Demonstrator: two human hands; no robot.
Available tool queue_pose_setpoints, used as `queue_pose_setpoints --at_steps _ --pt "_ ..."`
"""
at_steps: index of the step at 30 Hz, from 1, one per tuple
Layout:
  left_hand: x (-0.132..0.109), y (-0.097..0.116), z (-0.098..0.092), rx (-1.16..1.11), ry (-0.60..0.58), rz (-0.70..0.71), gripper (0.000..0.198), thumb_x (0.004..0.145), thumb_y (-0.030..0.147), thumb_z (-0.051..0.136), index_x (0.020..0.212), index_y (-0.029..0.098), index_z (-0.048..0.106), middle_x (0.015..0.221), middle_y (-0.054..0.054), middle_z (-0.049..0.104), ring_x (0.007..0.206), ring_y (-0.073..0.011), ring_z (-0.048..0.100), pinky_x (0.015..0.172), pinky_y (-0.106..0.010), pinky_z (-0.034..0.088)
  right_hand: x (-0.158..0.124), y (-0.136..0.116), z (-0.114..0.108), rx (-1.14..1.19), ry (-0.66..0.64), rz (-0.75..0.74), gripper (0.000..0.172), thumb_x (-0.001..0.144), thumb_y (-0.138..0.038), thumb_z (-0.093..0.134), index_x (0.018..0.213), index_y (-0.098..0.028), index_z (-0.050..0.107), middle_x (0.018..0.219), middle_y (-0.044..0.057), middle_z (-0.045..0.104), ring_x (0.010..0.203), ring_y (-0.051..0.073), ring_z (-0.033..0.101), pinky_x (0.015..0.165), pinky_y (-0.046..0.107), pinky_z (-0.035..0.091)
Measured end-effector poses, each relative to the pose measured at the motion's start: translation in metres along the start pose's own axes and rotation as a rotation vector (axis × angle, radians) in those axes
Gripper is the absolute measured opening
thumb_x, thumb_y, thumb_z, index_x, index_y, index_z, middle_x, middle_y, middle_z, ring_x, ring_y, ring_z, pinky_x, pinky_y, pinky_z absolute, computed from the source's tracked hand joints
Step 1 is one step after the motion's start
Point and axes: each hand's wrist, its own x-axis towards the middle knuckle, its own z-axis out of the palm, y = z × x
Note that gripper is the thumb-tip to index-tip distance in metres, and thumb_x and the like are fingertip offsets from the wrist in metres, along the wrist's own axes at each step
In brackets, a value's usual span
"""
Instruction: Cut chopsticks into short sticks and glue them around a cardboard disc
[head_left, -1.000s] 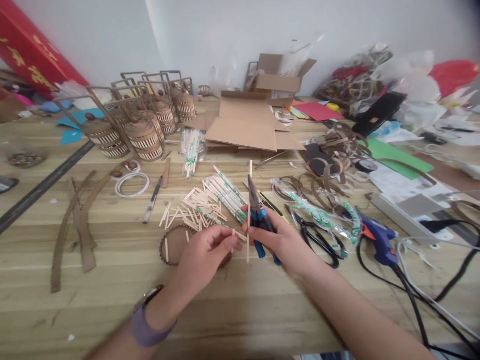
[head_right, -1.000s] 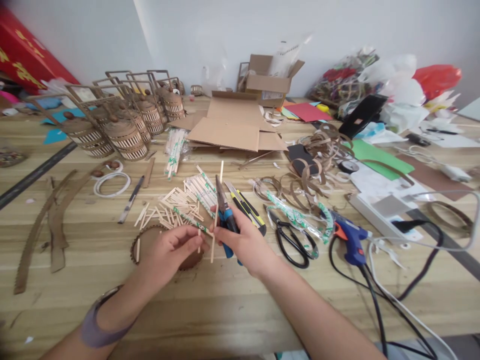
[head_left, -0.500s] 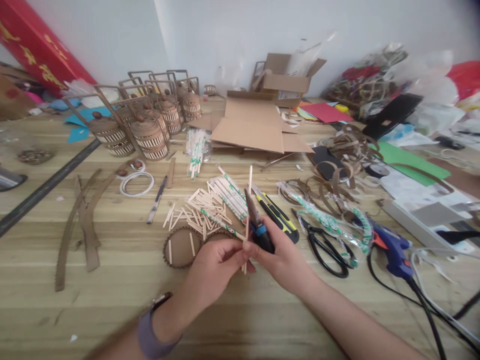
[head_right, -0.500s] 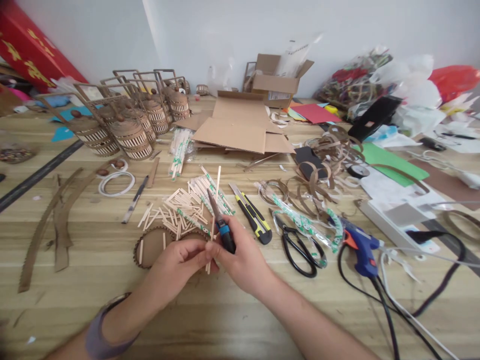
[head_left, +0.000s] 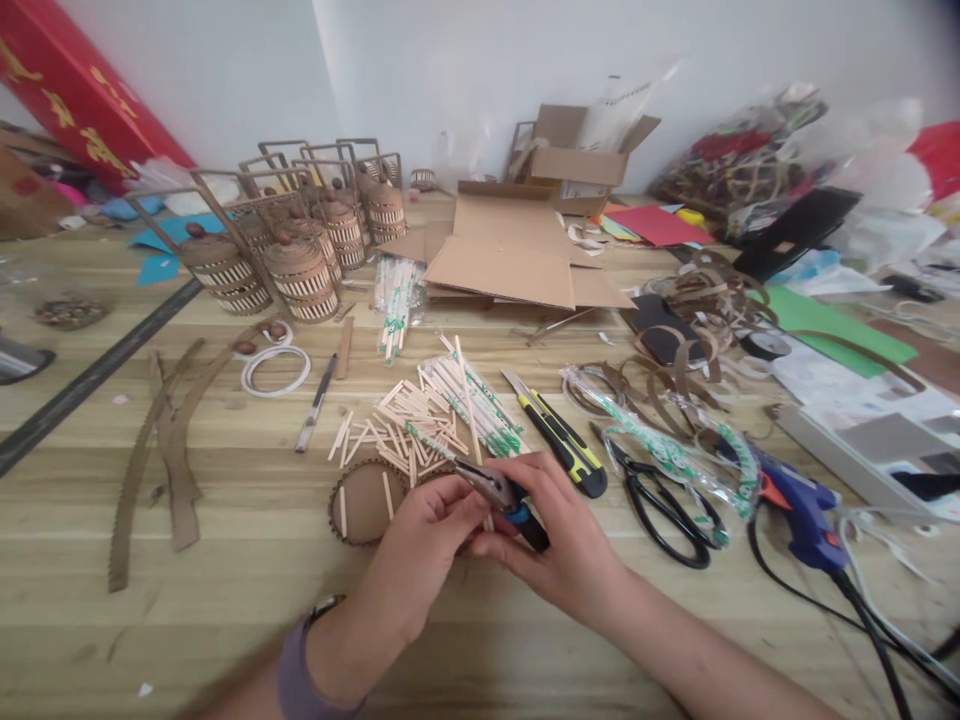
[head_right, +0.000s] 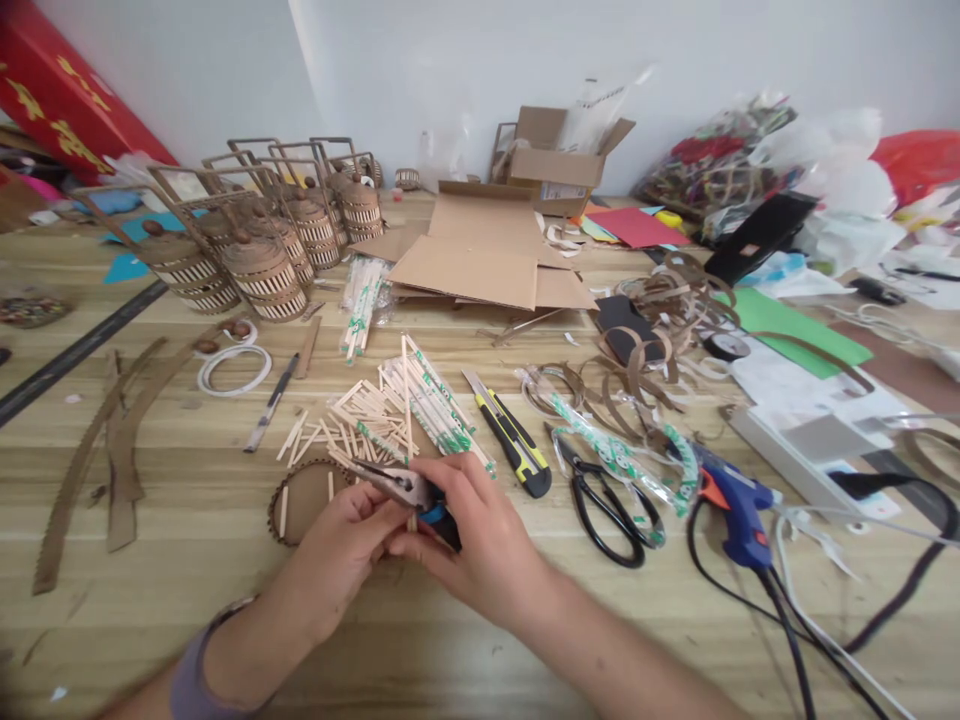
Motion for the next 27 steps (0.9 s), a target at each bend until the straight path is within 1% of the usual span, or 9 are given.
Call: queue_pose_setpoints --at_steps 5,9,12,15,18,20,23,25,27 --pt "-0.001 -0.001 0.0 0.034 0.075 -0.001 0.03 0.068 0.043 0.073 0.061 0.018 0.058 0.058 0.003 0.056 0.06 -0.0123 0.052 0.058 -0.021 0.042 -0.002 0.0 0.002 -0.05 0.037 -0.035 0.047 0.085 -0.038 0.065 0.126 -0.025 0.046 0.103 0.009 0.06 0.095 0.024 0.062 0.081 0.037 0.055" --pt "-0.003 0.002 -0.002 0.05 0.069 -0.015 0.028 0.07 0.045 0.072 0.07 0.019 0.064 0.064 0.002 0.062 0.059 -0.012 0.054 0.055 -0.021 0.042 0.002 -0.001 -0.001 -0.028 0.012 -0.025 0.056 0.082 -0.047 0.067 0.127 -0.021 0.046 0.102 0.01 0.06 0.094 0.023 0.062 0.08 0.035 0.055" --pt "-0.004 0.008 -0.005 0.071 0.116 -0.016 0.031 0.069 0.048 0.073 0.074 0.018 0.067 0.067 0.001 0.066 0.058 -0.0116 0.055 0.055 -0.021 0.043 0.005 -0.005 -0.013 -0.045 0.005 -0.026 0.039 0.086 -0.04 0.062 0.116 -0.019 0.051 0.098 0.01 0.062 0.092 0.023 0.062 0.078 0.034 0.054" --pt "-0.005 0.012 -0.007 0.068 0.212 -0.022 0.037 0.061 0.052 0.078 0.073 0.018 0.067 0.066 0.0 0.069 0.064 -0.0144 0.061 0.065 -0.024 0.049 -0.001 -0.007 -0.036 -0.204 0.03 0.013 0.022 0.087 -0.024 0.055 0.108 -0.02 0.052 0.103 0.012 0.063 0.097 0.023 0.061 0.082 0.036 0.052" --pt "-0.007 0.012 -0.009 0.076 0.248 -0.072 0.044 0.057 0.057 0.079 0.077 0.019 0.068 0.065 0.0 0.071 0.067 -0.016 0.064 0.066 -0.025 0.051 -0.023 0.001 -0.07 -0.439 0.111 0.212 0.025 0.086 -0.02 0.049 0.11 -0.021 0.052 0.108 0.012 0.065 0.101 0.025 0.061 0.086 0.038 0.048" --pt "-0.008 0.011 -0.008 0.059 0.232 -0.118 0.045 0.057 0.058 0.08 0.078 0.02 0.068 0.066 0.0 0.071 0.067 -0.0155 0.065 0.065 -0.023 0.052 -0.046 0.013 -0.094 -0.576 0.197 0.451 0.022 0.087 -0.027 0.046 0.106 -0.021 0.053 0.099 0.011 0.067 0.09 0.026 0.064 0.078 0.037 0.049" --pt "-0.011 0.01 -0.004 0.0 0.212 -0.14 0.042 0.056 0.055 0.082 0.077 0.021 0.069 0.064 0.001 0.072 0.067 -0.0134 0.065 0.066 -0.021 0.051 -0.082 0.034 -0.128 -0.768 0.326 0.745 0.024 0.082 -0.035 0.046 0.099 -0.021 0.055 0.092 0.013 0.067 0.087 0.031 0.063 0.071 0.039 0.047" --pt "-0.012 0.011 -0.001 -0.022 0.218 -0.118 0.039 0.056 0.053 0.083 0.075 0.022 0.069 0.062 0.002 0.071 0.066 -0.0123 0.065 0.067 -0.02 0.051 -0.102 0.044 -0.145 -0.807 0.352 0.926 0.028 0.079 -0.037 0.045 0.098 -0.02 0.056 0.09 0.014 0.067 0.085 0.033 0.063 0.067 0.039 0.046" --pt "-0.013 0.012 0.001 -0.025 0.225 -0.101 0.037 0.056 0.052 0.083 0.074 0.023 0.069 0.062 0.003 0.071 0.066 -0.0122 0.064 0.067 -0.019 0.052 -0.114 0.05 -0.157 -0.798 0.354 1.022 0.032 0.078 -0.038 0.043 0.1 -0.021 0.058 0.091 0.013 0.067 0.085 0.033 0.063 0.066 0.04 0.046"
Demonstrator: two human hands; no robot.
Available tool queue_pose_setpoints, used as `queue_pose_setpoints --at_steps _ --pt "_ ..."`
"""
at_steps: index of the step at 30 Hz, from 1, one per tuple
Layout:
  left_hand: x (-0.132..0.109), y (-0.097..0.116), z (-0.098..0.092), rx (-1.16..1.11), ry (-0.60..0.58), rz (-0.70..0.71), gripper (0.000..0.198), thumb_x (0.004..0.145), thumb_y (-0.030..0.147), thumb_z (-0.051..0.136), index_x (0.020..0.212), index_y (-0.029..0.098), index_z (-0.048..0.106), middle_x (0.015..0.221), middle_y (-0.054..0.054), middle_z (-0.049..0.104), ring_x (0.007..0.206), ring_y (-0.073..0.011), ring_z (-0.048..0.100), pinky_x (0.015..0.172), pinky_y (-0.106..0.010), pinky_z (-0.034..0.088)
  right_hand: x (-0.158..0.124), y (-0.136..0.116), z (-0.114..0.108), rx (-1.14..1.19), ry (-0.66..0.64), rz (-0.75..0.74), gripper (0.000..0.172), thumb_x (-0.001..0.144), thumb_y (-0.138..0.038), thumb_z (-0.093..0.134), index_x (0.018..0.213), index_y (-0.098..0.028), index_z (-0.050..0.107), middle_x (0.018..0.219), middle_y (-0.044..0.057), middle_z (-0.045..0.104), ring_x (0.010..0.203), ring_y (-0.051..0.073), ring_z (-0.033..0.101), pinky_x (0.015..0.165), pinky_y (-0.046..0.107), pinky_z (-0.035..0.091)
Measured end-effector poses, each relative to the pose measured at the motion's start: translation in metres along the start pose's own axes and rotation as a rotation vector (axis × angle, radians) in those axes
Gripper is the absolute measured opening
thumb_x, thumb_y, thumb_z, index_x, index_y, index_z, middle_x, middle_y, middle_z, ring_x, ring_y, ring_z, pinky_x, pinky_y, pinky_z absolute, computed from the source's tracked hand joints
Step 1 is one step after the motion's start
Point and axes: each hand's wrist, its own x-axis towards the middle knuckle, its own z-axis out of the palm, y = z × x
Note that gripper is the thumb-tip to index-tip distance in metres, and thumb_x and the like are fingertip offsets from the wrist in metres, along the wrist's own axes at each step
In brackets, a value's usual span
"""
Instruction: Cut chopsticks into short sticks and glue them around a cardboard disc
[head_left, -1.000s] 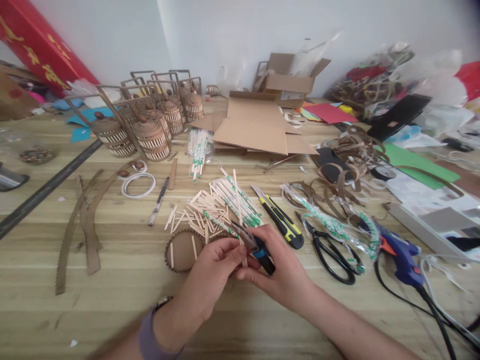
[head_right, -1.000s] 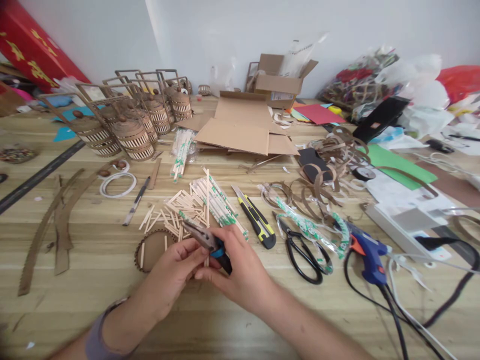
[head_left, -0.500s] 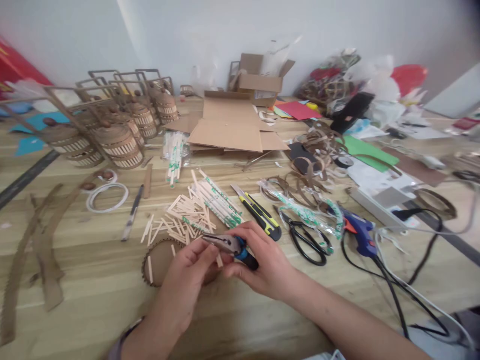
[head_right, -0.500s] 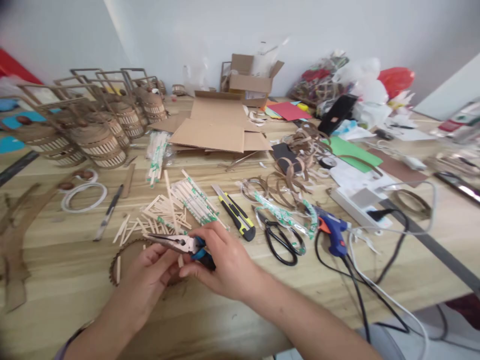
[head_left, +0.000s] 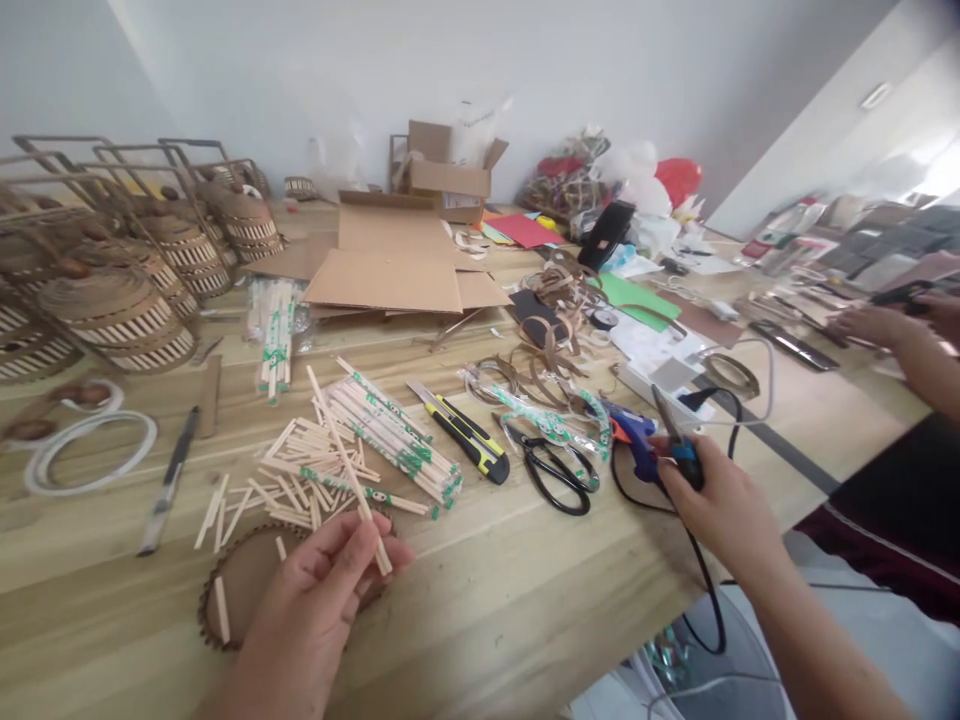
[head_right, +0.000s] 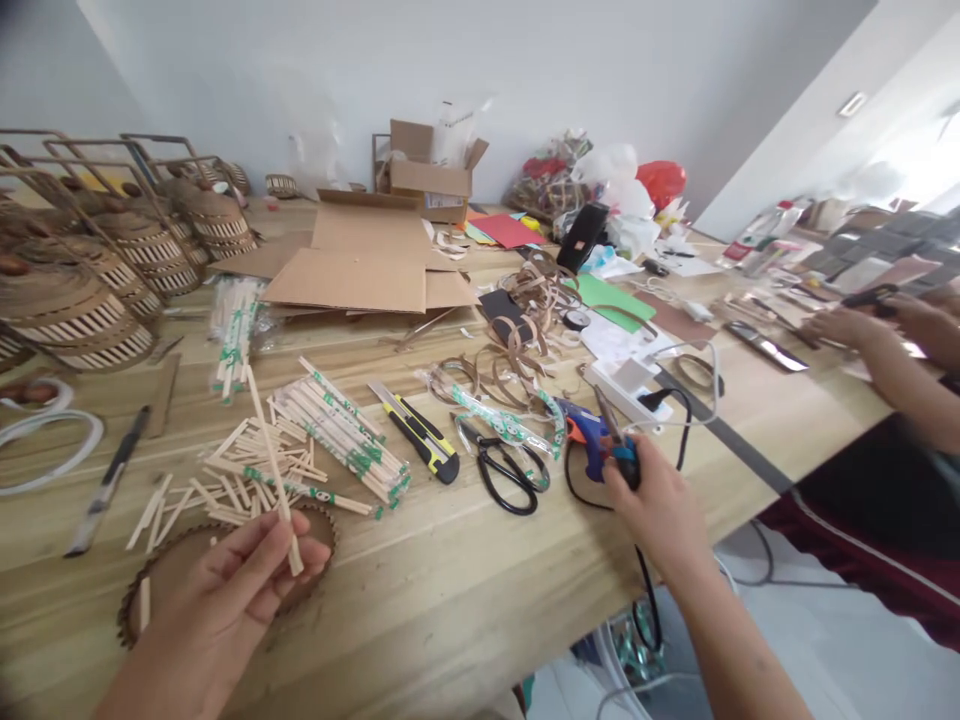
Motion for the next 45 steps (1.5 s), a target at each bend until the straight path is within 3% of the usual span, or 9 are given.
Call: queue_pose_setpoints --at_steps 6,12,21,26,33,36,39,45 --pt "0.004 0.001 -0.009 0.048 -0.015 0.001 0.035 0.056 0.052 0.084 0.075 0.025 0.071 0.068 0.002 0.072 0.072 -0.0159 0.067 0.069 -0.023 0.056 0.006 0.005 -0.011 -0.023 -0.009 -0.064 0.033 0.076 -0.038 0.044 0.1 -0.019 0.057 0.092 0.015 0.066 0.087 0.034 0.061 0.069 0.041 0.045" --pt "0.005 0.002 -0.013 0.063 -0.01 0.026 0.033 0.057 0.05 0.084 0.075 0.026 0.072 0.072 0.003 0.073 0.072 -0.0142 0.066 0.072 -0.021 0.057 -0.003 0.003 -0.01 0.007 -0.041 -0.028 0.031 0.077 -0.033 0.042 0.098 -0.019 0.059 0.091 0.014 0.069 0.085 0.032 0.063 0.07 0.039 0.045" --pt "0.002 0.005 -0.009 0.051 0.02 0.025 0.039 0.05 0.054 0.085 0.073 0.024 0.074 0.068 0.002 0.073 0.068 -0.0156 0.068 0.072 -0.023 0.058 -0.016 0.017 0.004 -0.111 0.016 -0.217 0.028 0.078 -0.033 0.042 0.097 -0.017 0.055 0.086 0.013 0.067 0.079 0.03 0.063 0.062 0.034 0.044" --pt "0.001 0.005 -0.009 0.046 0.008 0.022 0.038 0.051 0.052 0.086 0.073 0.024 0.073 0.071 0.002 0.073 0.069 -0.014 0.067 0.07 -0.02 0.057 -0.015 0.018 0.008 -0.233 -0.02 -0.356 0.021 0.079 -0.028 0.041 0.093 -0.018 0.052 0.086 0.014 0.066 0.086 0.032 0.064 0.069 0.036 0.045" --pt "0.002 -0.001 -0.014 0.092 -0.036 -0.022 0.043 0.055 0.057 0.082 0.078 0.022 0.07 0.068 0.0 0.073 0.071 -0.0142 0.066 0.067 -0.019 0.052 -0.007 0.014 0.003 -0.295 -0.11 -0.342 0.022 0.08 -0.027 0.04 0.094 -0.016 0.052 0.088 0.016 0.066 0.085 0.033 0.064 0.07 0.039 0.047" --pt "0.004 -0.003 -0.015 0.109 -0.065 -0.019 0.042 0.058 0.055 0.081 0.08 0.021 0.07 0.068 0.0 0.073 0.072 -0.0147 0.066 0.067 -0.02 0.05 -0.007 -0.001 -0.005 -0.22 -0.024 -0.329 0.025 0.082 -0.031 0.04 0.097 -0.015 0.053 0.091 0.017 0.065 0.088 0.034 0.064 0.069 0.039 0.046" --pt "0.005 -0.003 -0.012 0.108 -0.095 -0.02 0.042 0.058 0.054 0.081 0.08 0.02 0.069 0.068 0.0 0.072 0.071 -0.0134 0.065 0.069 -0.021 0.049 -0.016 -0.038 -0.008 -0.022 0.059 -0.446 0.025 0.087 -0.035 0.042 0.1 -0.016 0.052 0.09 0.014 0.065 0.087 0.031 0.063 0.071 0.037 0.046" --pt "0.007 -0.002 -0.006 0.122 -0.133 0.04 0.041 0.064 0.055 0.078 0.079 0.018 0.068 0.067 -0.001 0.071 0.064 -0.0105 0.059 0.061 -0.018 0.044 -0.056 -0.135 0.006 0.392 -0.292 -0.829 0.019 0.086 -0.028 0.057 0.102 -0.021 0.05 0.092 0.006 0.063 0.085 0.022 0.062 0.073 0.031 0.049"
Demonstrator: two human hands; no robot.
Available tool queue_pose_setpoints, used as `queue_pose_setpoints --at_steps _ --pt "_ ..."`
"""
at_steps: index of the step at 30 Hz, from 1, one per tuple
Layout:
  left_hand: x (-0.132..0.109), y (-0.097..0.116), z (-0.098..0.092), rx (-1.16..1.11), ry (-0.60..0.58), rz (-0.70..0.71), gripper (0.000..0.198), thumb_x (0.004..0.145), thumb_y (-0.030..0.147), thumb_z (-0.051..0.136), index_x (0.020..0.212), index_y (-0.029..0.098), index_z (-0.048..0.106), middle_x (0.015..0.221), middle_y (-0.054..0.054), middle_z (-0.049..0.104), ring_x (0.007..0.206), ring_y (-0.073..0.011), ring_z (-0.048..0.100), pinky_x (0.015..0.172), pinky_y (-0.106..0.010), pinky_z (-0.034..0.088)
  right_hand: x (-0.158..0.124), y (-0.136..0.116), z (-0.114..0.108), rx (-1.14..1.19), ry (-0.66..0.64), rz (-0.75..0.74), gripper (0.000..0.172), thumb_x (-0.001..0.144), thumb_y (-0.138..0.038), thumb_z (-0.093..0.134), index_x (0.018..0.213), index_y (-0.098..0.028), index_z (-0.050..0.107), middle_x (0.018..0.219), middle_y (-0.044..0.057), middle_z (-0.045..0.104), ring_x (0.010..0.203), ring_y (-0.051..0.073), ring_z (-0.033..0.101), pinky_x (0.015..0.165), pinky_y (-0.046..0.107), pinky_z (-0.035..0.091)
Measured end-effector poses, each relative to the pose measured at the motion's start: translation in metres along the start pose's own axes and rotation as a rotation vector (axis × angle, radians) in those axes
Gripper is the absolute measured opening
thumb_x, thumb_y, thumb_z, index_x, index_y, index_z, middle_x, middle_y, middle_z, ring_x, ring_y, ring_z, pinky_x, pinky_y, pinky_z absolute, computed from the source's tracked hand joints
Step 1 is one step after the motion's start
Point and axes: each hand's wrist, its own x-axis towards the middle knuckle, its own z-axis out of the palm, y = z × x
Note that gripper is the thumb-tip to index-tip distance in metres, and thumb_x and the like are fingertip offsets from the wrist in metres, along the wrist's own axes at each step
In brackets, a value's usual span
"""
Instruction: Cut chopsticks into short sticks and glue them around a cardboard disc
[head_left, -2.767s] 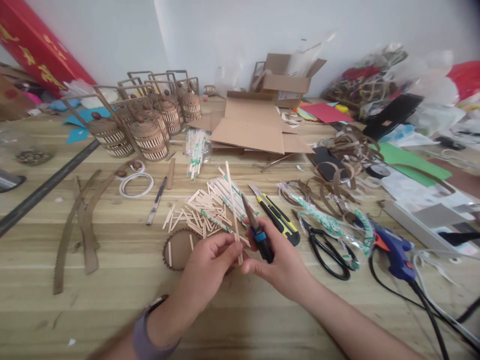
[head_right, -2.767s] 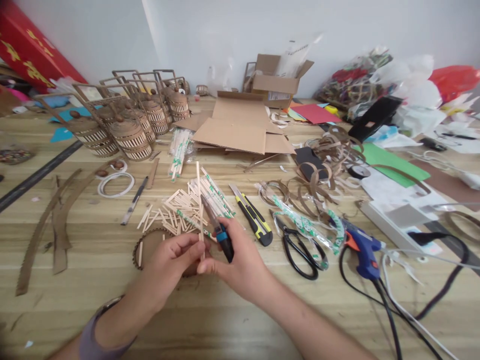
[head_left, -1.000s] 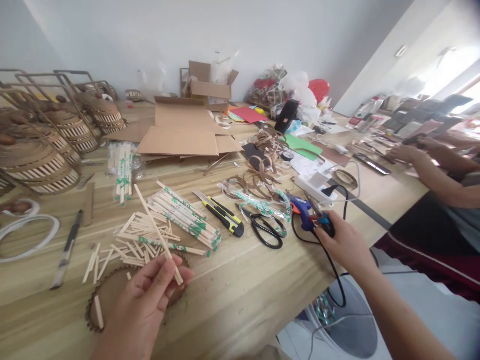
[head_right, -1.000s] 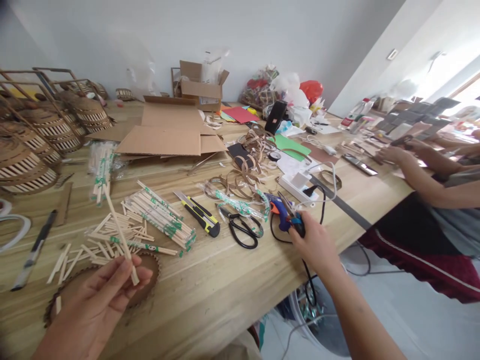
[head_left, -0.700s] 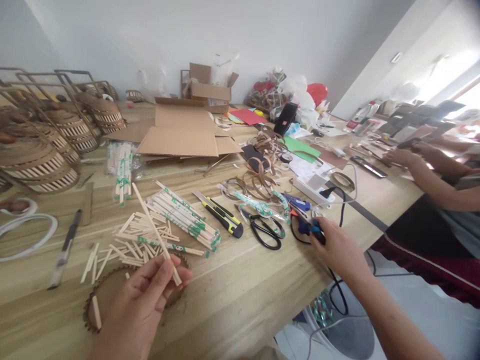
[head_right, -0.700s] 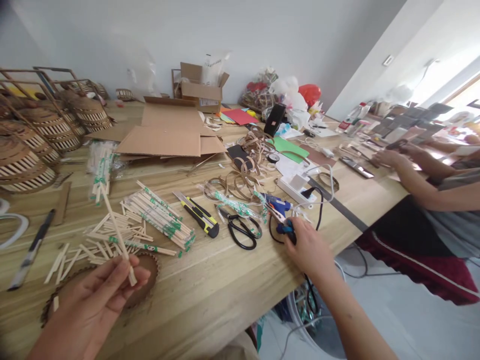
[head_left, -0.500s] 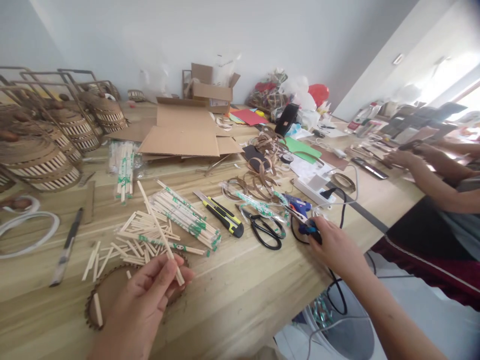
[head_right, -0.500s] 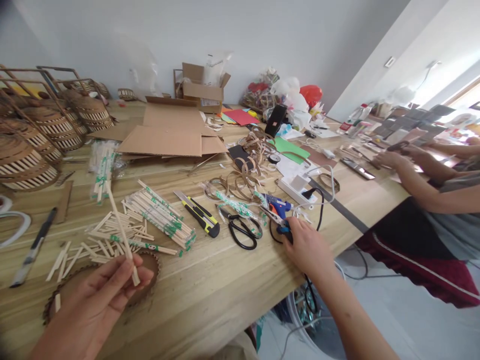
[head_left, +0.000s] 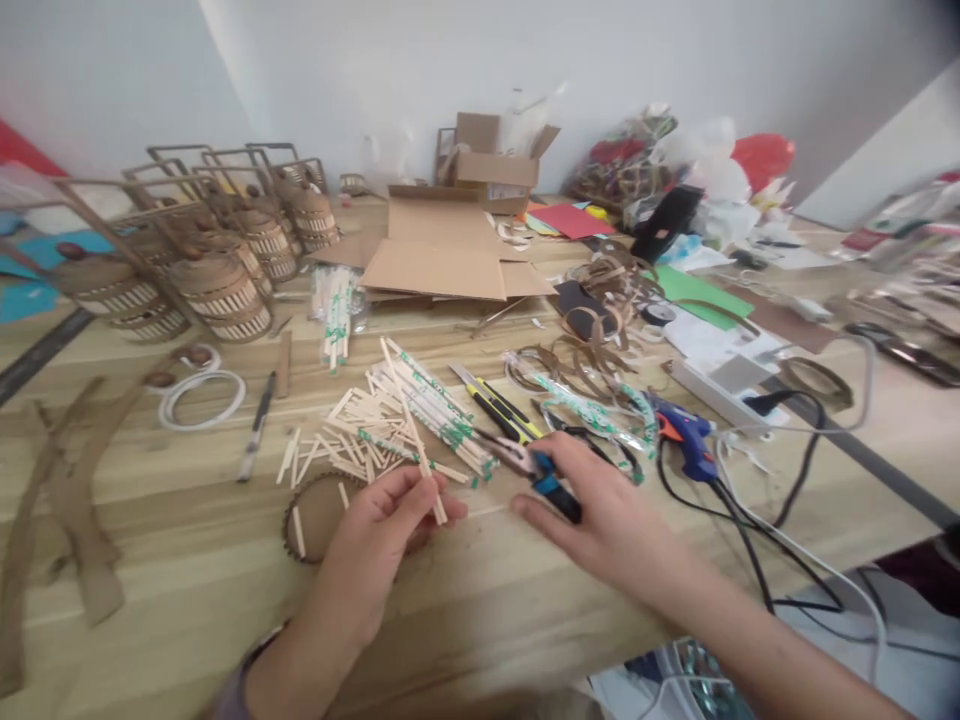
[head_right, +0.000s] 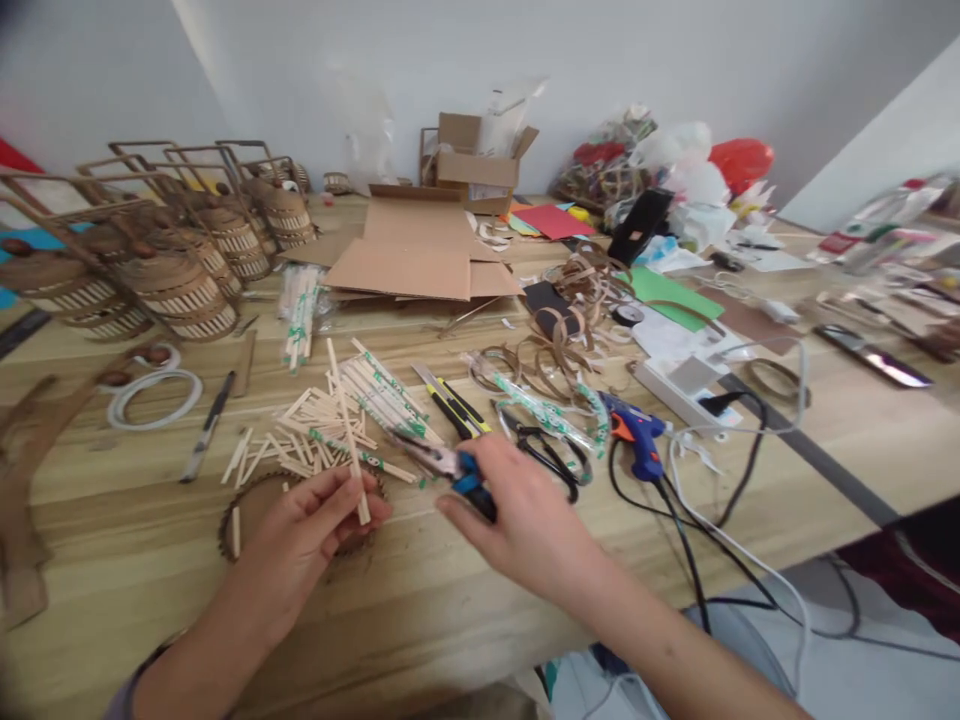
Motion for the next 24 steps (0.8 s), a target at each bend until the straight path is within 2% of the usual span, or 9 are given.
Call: queue_pose_setpoints --at_steps 2,5,14,16,18,21,24 --pt "0.001 0.0 0.0 -0.021 -0.022 0.009 0.04 0.065 0.054 0.078 0.078 0.017 0.068 0.065 0.0 0.069 0.061 -0.0102 0.057 0.059 -0.019 0.043 0.012 -0.016 0.016 0.104 -0.064 -0.054 0.029 0.08 -0.025 0.066 0.102 -0.021 0.049 0.094 0.006 0.061 0.087 0.022 0.061 0.074 0.032 0.049" --pt "0.003 0.0 0.001 -0.071 -0.061 0.049 0.037 0.065 0.051 0.078 0.074 0.017 0.067 0.065 0.0 0.068 0.063 -0.0118 0.058 0.06 -0.021 0.044 0.024 -0.027 0.031 0.155 -0.09 -0.088 0.036 0.073 -0.023 0.074 0.099 -0.02 0.049 0.094 0.006 0.06 0.089 0.023 0.06 0.076 0.034 0.049" --pt "0.0 0.002 0.006 -0.089 -0.055 0.052 0.032 0.069 0.048 0.076 0.074 0.018 0.066 0.063 0.0 0.067 0.062 -0.012 0.059 0.062 -0.02 0.045 0.031 -0.025 0.043 0.191 -0.074 -0.06 0.036 0.071 -0.022 0.072 0.097 -0.02 0.048 0.09 0.005 0.058 0.087 0.023 0.058 0.071 0.033 0.047" --pt "0.0 0.001 0.006 -0.068 -0.053 0.053 0.032 0.069 0.048 0.075 0.073 0.018 0.066 0.064 0.0 0.067 0.063 -0.013 0.06 0.063 -0.021 0.045 0.03 -0.027 0.04 0.237 -0.124 -0.013 0.035 0.071 -0.023 0.073 0.097 -0.019 0.05 0.093 0.006 0.058 0.088 0.023 0.058 0.074 0.033 0.046" --pt "0.0 0.001 0.005 -0.032 -0.065 0.056 0.031 0.071 0.048 0.074 0.076 0.017 0.067 0.065 -0.001 0.068 0.063 -0.0136 0.06 0.064 -0.022 0.045 0.029 -0.027 0.032 0.307 -0.231 0.062 0.033 0.072 -0.027 0.072 0.097 -0.019 0.052 0.093 0.005 0.059 0.086 0.021 0.057 0.074 0.032 0.045" --pt "-0.001 0.003 0.003 0.052 -0.072 0.051 0.031 0.074 0.048 0.071 0.078 0.017 0.069 0.066 -0.002 0.07 0.062 -0.0127 0.057 0.062 -0.022 0.041 0.025 -0.024 0.011 0.438 -0.449 0.217 0.024 0.081 -0.036 0.061 0.097 -0.019 0.056 0.085 0.002 0.059 0.076 0.018 0.055 0.069 0.029 0.044" --pt "-0.003 0.008 0.002 0.108 -0.08 0.026 0.031 0.073 0.047 0.07 0.08 0.017 0.07 0.065 -0.003 0.071 0.06 -0.0134 0.056 0.061 -0.023 0.04 0.02 -0.015 -0.012 0.577 -0.609 0.373 0.023 0.084 -0.039 0.055 0.095 -0.019 0.058 0.088 0.002 0.059 0.083 0.018 0.055 0.074 0.029 0.044"
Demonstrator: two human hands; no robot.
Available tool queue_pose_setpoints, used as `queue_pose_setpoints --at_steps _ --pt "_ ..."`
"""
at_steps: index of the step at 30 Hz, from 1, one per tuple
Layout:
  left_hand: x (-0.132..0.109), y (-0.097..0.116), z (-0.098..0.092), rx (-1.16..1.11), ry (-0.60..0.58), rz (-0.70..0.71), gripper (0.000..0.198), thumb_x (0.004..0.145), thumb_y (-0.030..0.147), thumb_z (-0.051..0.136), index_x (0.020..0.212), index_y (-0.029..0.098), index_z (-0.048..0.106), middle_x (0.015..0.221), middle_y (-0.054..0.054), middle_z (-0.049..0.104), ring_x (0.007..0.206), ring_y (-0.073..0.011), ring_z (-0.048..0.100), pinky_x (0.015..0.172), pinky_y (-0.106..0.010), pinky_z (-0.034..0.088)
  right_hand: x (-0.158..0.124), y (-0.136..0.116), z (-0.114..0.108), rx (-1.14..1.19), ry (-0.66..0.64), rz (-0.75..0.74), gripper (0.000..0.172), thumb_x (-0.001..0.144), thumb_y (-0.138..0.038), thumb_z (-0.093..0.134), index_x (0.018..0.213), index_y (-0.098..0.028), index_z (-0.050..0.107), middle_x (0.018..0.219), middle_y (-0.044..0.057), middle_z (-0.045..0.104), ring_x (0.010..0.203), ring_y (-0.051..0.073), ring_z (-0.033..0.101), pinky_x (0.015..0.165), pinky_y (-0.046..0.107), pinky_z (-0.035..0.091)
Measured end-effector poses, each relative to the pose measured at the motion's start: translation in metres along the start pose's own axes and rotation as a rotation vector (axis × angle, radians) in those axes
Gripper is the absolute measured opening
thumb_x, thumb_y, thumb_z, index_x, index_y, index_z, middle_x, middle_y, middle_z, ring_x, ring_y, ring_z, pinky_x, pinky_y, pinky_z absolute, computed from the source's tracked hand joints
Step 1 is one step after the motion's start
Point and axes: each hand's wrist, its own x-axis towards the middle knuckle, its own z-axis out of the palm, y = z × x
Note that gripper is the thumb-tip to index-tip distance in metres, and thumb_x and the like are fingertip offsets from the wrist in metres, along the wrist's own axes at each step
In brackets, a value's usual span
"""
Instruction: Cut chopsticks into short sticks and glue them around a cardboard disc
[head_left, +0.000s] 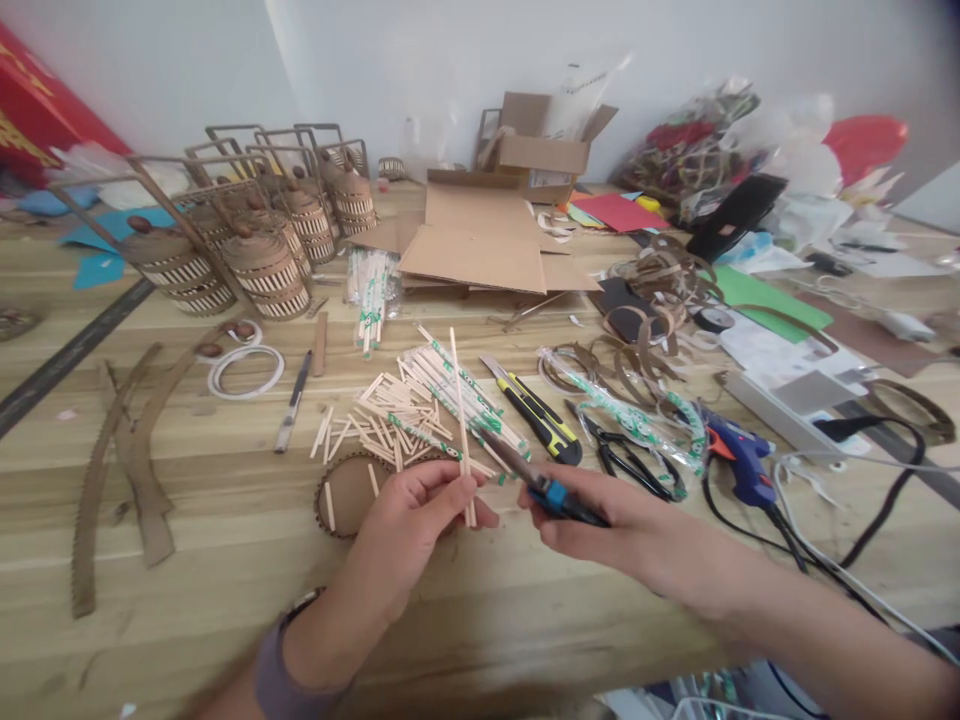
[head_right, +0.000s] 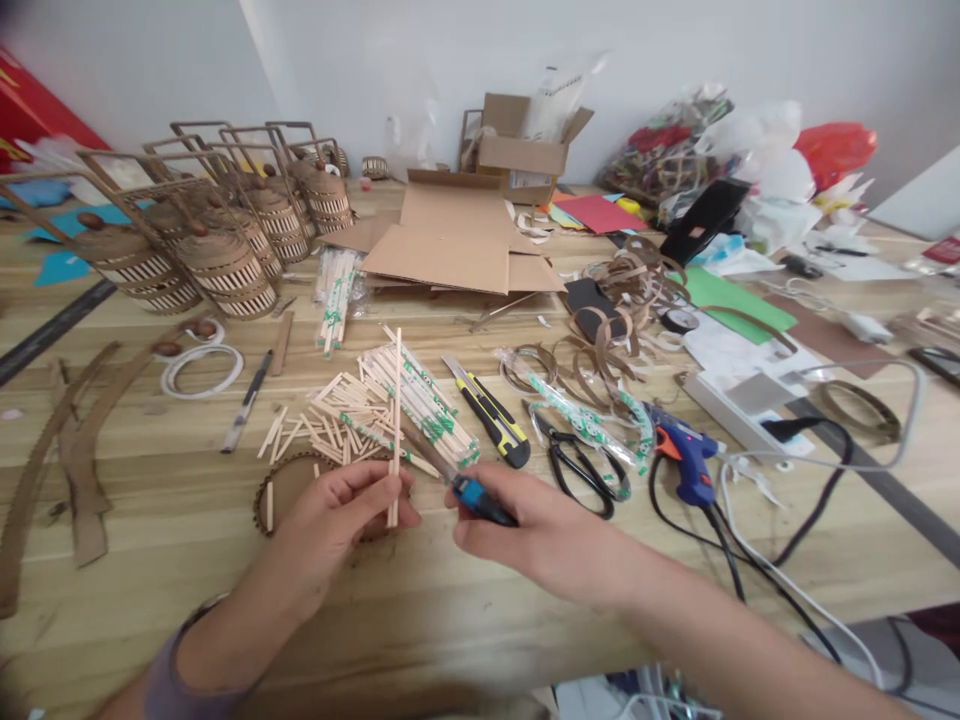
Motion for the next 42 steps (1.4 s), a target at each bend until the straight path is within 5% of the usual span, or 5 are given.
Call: queue_pose_setpoints --at_steps 10,20,42 --pt "-0.006 0.002 0.006 0.093 -0.204 -0.01 0.027 0.079 0.036 0.062 0.058 0.019 0.062 0.06 -0.001 0.069 0.066 -0.0169 0.061 0.072 -0.027 0.043 -0.004 -0.004 -0.011 0.172 -0.216 0.259 0.018 0.067 -0.028 0.057 0.083 -0.019 0.061 0.082 -0.001 0.055 0.08 0.015 0.05 0.072 0.026 0.039" --pt "-0.004 -0.002 0.002 0.099 -0.229 -0.031 0.022 0.079 0.036 0.063 0.073 0.018 0.072 0.063 -0.003 0.071 0.059 -0.0146 0.056 0.063 -0.025 0.041 0.009 -0.016 -0.008 0.149 -0.3 0.192 0.015 0.065 -0.023 0.054 0.078 -0.018 0.06 0.076 -0.001 0.052 0.074 0.014 0.047 0.068 0.026 0.039" --pt "-0.005 -0.002 0.003 0.124 -0.261 -0.025 0.023 0.078 0.036 0.063 0.074 0.019 0.076 0.056 -0.002 0.067 0.056 -0.0148 0.052 0.06 -0.025 0.041 0.012 -0.008 -0.007 -0.019 -0.31 0.097 0.012 0.067 -0.018 0.052 0.078 -0.019 0.057 0.074 -0.002 0.05 0.07 0.013 0.046 0.062 0.024 0.038"
